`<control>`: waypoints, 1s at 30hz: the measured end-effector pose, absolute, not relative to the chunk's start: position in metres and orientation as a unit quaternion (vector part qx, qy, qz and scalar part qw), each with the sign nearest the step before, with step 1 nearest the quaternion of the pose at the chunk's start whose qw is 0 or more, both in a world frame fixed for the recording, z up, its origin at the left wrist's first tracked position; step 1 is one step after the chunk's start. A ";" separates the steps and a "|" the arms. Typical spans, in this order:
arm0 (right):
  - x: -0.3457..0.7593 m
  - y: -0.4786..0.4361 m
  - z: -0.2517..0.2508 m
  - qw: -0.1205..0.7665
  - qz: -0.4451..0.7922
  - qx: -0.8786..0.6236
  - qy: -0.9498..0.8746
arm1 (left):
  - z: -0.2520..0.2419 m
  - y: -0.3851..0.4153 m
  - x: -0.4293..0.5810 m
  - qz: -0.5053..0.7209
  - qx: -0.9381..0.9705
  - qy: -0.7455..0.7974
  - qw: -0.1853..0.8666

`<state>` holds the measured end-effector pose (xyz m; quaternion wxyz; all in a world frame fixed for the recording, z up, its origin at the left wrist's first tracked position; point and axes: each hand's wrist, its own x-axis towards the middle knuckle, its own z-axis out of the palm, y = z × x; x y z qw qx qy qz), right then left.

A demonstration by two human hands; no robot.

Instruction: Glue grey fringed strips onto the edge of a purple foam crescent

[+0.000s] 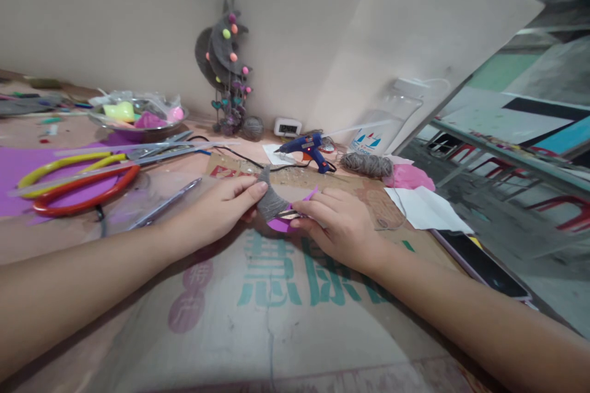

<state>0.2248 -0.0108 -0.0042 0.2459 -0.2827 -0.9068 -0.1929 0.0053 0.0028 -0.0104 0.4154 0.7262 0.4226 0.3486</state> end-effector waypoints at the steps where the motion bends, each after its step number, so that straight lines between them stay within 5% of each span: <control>1: 0.225 -0.012 -0.004 0.260 -0.180 -0.283 -0.906 | -0.010 0.002 0.005 0.348 0.725 0.425 0.417; 9: 0.232 -0.011 -0.005 0.372 0.003 -0.424 -0.826 | -0.017 0.003 0.006 0.364 0.701 0.414 0.452; 30: 0.230 -0.006 -0.006 0.293 0.018 -0.429 -0.855 | -0.010 0.001 0.005 0.353 0.722 0.432 0.408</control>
